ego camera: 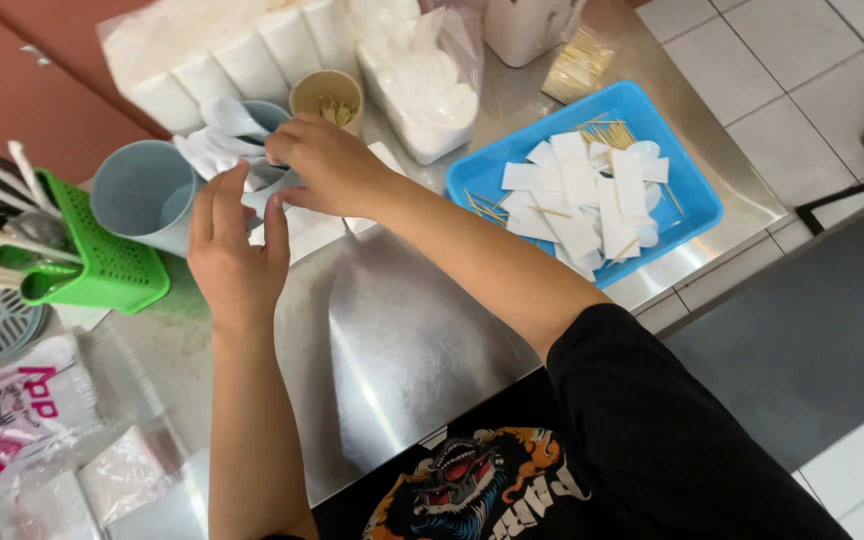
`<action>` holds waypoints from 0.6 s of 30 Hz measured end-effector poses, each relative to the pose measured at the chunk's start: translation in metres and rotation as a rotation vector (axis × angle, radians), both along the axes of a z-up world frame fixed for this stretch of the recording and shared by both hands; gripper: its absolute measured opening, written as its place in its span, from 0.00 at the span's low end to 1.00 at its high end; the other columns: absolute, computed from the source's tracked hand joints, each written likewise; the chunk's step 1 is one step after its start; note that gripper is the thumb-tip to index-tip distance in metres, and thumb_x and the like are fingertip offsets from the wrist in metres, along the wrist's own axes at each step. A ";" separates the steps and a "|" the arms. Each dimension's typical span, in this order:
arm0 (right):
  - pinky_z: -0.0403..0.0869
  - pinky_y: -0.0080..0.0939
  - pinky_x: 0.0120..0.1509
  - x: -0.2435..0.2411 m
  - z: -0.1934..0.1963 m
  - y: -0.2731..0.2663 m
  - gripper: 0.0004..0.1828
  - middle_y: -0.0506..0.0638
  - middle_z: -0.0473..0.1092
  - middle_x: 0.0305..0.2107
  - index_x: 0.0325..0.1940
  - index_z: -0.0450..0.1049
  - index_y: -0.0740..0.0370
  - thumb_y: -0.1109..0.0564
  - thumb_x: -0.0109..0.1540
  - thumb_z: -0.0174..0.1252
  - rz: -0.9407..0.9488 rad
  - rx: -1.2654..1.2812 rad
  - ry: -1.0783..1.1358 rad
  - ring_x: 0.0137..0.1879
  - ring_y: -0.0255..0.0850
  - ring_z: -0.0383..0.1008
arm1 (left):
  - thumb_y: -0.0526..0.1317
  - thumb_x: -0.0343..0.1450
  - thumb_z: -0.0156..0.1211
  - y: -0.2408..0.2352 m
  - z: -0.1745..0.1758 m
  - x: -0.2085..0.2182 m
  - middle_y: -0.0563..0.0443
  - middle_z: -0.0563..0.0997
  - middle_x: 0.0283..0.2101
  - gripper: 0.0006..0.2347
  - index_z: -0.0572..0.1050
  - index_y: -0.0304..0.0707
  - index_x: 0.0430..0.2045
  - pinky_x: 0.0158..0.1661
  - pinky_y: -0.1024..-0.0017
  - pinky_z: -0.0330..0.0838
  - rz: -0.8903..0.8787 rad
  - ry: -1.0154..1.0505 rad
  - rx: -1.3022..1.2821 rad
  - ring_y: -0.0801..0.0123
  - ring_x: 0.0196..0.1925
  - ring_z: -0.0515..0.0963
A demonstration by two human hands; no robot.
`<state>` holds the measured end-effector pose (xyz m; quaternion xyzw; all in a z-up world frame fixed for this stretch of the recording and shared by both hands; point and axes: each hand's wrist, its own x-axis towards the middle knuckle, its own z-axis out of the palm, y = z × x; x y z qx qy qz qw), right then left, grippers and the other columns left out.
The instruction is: The person repeatedly picks white paper napkins and wooden skewers from a blue tray, folds the napkin around the skewer, and places the assembled bundle on the counter. The person also handles white plastic spoons and forks, folding napkins around them and stacking the bundles. The process is repeated continuously throughout the clip.
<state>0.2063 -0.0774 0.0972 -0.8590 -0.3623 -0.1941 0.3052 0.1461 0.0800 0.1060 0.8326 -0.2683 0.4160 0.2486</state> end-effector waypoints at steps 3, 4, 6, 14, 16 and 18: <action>0.70 0.43 0.43 -0.016 0.013 -0.028 0.17 0.52 0.66 0.29 0.35 0.66 0.61 0.57 0.49 0.65 -0.012 0.022 -0.010 0.41 0.49 0.67 | 0.33 0.68 0.56 -0.019 -0.006 -0.019 0.47 0.73 0.35 0.09 0.71 0.28 0.40 0.22 0.77 0.67 -0.095 0.024 -0.037 0.69 0.24 0.72; 0.70 0.43 0.43 -0.023 0.016 -0.041 0.17 0.52 0.66 0.29 0.35 0.66 0.61 0.57 0.49 0.65 -0.031 0.018 -0.008 0.41 0.49 0.67 | 0.33 0.68 0.56 -0.026 -0.009 -0.026 0.47 0.73 0.35 0.09 0.71 0.28 0.40 0.22 0.77 0.67 -0.115 0.026 -0.040 0.69 0.24 0.72; 0.71 0.42 0.42 -0.037 0.022 -0.068 0.16 0.50 0.66 0.30 0.36 0.66 0.59 0.53 0.51 0.64 -0.119 0.076 -0.026 0.41 0.46 0.68 | 0.29 0.65 0.60 -0.041 -0.013 -0.040 0.46 0.76 0.30 0.09 0.74 0.27 0.37 0.20 0.76 0.67 -0.229 0.175 -0.065 0.67 0.22 0.72; 0.67 0.36 0.35 -0.119 0.028 -0.179 0.07 0.45 0.69 0.28 0.32 0.68 0.58 0.57 0.55 0.59 -0.453 0.147 0.312 0.35 0.36 0.70 | 0.34 0.67 0.54 -0.086 -0.060 -0.104 0.52 0.77 0.28 0.08 0.72 0.33 0.37 0.26 0.80 0.68 -0.584 0.746 -0.244 0.74 0.25 0.72; 0.67 0.36 0.39 -0.136 0.008 -0.203 0.06 0.45 0.70 0.26 0.31 0.68 0.59 0.57 0.56 0.59 -0.519 0.119 0.346 0.34 0.36 0.70 | 0.35 0.66 0.54 -0.095 -0.081 -0.118 0.51 0.77 0.27 0.09 0.72 0.33 0.37 0.26 0.83 0.69 -0.624 0.975 -0.383 0.77 0.27 0.74; 0.70 0.37 0.32 -0.152 -0.021 -0.224 0.07 0.52 0.71 0.26 0.34 0.70 0.61 0.61 0.53 0.60 -0.578 0.132 0.341 0.33 0.43 0.72 | 0.27 0.64 0.53 -0.104 -0.105 -0.132 0.39 0.79 0.29 0.10 0.72 0.28 0.38 0.28 0.71 0.78 -0.743 1.213 -0.710 0.62 0.26 0.80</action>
